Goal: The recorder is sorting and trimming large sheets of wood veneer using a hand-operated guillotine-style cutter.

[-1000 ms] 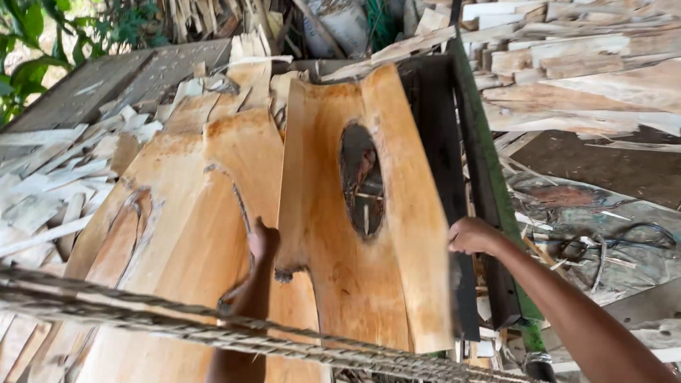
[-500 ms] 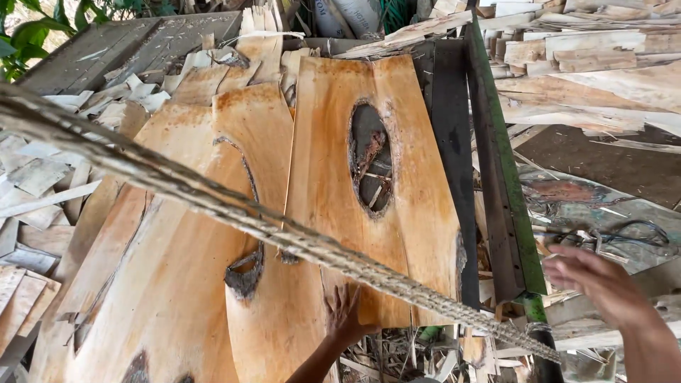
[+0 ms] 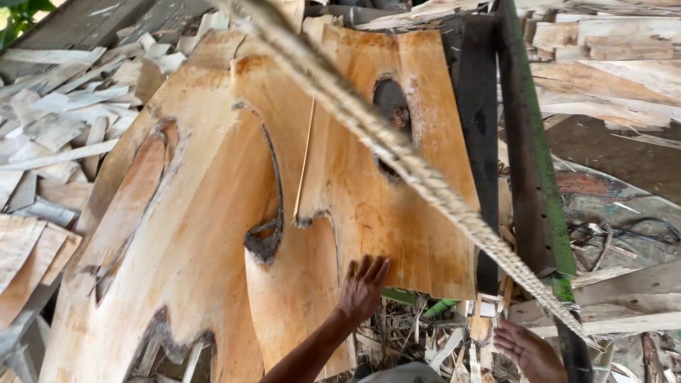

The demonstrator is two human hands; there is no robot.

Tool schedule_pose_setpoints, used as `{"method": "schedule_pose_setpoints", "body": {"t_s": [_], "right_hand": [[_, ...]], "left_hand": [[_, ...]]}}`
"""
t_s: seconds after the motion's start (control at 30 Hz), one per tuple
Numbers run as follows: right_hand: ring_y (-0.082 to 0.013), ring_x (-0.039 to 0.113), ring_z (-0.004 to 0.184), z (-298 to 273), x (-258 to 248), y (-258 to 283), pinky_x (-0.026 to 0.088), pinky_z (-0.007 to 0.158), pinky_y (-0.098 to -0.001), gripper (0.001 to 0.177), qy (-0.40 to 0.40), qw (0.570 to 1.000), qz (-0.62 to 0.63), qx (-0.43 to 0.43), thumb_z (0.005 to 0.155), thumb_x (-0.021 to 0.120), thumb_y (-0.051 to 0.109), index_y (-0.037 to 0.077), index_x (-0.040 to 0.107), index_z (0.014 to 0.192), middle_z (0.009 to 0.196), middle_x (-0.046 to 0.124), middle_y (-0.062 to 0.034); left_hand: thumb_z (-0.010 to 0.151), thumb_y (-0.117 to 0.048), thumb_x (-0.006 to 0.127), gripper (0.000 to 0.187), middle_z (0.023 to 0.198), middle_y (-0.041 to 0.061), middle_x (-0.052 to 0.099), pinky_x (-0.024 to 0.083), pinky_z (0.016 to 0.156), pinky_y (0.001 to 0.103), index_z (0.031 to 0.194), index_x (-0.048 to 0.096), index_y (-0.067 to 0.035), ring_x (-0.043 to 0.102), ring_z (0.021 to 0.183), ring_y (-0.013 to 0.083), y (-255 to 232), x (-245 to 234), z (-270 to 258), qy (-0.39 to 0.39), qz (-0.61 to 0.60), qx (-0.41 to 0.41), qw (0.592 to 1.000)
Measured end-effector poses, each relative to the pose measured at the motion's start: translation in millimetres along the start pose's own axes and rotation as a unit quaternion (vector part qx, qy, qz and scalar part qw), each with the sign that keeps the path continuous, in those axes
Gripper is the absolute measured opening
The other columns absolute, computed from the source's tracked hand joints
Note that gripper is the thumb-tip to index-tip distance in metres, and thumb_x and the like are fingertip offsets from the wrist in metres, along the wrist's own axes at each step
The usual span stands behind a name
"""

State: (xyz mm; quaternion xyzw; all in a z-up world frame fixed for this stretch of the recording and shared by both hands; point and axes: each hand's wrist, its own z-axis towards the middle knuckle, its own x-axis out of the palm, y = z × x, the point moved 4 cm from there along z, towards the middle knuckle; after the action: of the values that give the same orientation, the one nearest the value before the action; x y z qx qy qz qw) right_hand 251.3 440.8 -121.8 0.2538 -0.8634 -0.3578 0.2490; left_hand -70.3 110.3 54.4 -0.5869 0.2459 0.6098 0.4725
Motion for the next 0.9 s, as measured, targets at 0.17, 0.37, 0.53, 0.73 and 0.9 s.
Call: {"method": "schedule_pose_setpoints", "body": {"t_s": [0.17, 0.37, 0.53, 0.73, 0.9], "right_hand": [[-0.0345, 0.079, 0.087, 15.5, 6.7, 16.6, 0.066, 0.086, -0.051, 0.05, -0.1, 0.972, -0.207, 0.038, 0.101, 0.056, 0.038, -0.005, 0.07, 0.123, 0.107, 0.078, -0.0251], [-0.0205, 0.079, 0.076, -55.0, 184.1, 103.4, 0.063, 0.066, -0.0348, 0.037, -0.216, 0.813, -0.535, -0.073, 0.104, 0.061, 0.04, 0.011, 0.072, 0.125, 0.092, 0.081, -0.0121], [-0.0321, 0.064, 0.122, 52.0, 336.2, 79.8, 0.055, 0.102, -0.0397, 0.066, 0.039, 0.848, -0.44, -0.292, 0.093, 0.075, 0.025, -0.001, 0.049, 0.147, 0.139, 0.06, -0.0258], [-0.0355, 0.066, 0.111, 87.6, 441.5, 94.1, 0.059, 0.091, -0.0423, 0.075, -0.036, 0.876, -0.451, -0.166, 0.093, 0.072, 0.022, -0.001, 0.035, 0.155, 0.136, 0.061, -0.025], [-0.0245, 0.069, 0.101, 233.2, 420.5, 51.9, 0.058, 0.087, -0.036, 0.072, -0.077, 0.895, -0.391, -0.201, 0.088, 0.081, 0.016, -0.008, 0.047, 0.146, 0.12, 0.069, -0.0187]], "left_hand": [[0.082, -0.005, 0.066, 0.074, 0.157, 0.016, 0.046, 0.026, 0.112, 0.068, 0.153, 0.045, -0.006, 0.038, 0.142, 0.0439, -9.3, -6.2, -54.6, -0.041, 0.035, 0.034, 0.998], [0.092, -0.022, 0.061, 0.054, 0.154, 0.012, 0.048, 0.018, 0.114, 0.076, 0.143, 0.057, -0.007, 0.034, 0.147, 0.0474, -37.3, 61.0, -174.6, 0.03, -0.048, 0.095, 0.994], [0.096, -0.029, 0.057, 0.05, 0.154, -0.001, 0.055, 0.019, 0.121, 0.072, 0.145, 0.062, -0.023, 0.038, 0.151, 0.0379, -39.0, 94.1, -226.6, 0.001, 0.023, 0.152, 0.988], [0.102, -0.033, 0.06, 0.054, 0.156, 0.004, 0.052, 0.02, 0.123, 0.071, 0.154, 0.053, -0.02, 0.038, 0.151, 0.0345, -42.2, 156.3, -247.4, 0.008, -0.041, 0.114, 0.993], [0.102, -0.039, 0.062, 0.067, 0.163, 0.015, 0.038, 0.015, 0.121, 0.07, 0.16, 0.039, -0.015, 0.031, 0.151, 0.0389, 14.7, 81.4, -175.1, 0.017, -0.09, -0.013, 0.996]]}}
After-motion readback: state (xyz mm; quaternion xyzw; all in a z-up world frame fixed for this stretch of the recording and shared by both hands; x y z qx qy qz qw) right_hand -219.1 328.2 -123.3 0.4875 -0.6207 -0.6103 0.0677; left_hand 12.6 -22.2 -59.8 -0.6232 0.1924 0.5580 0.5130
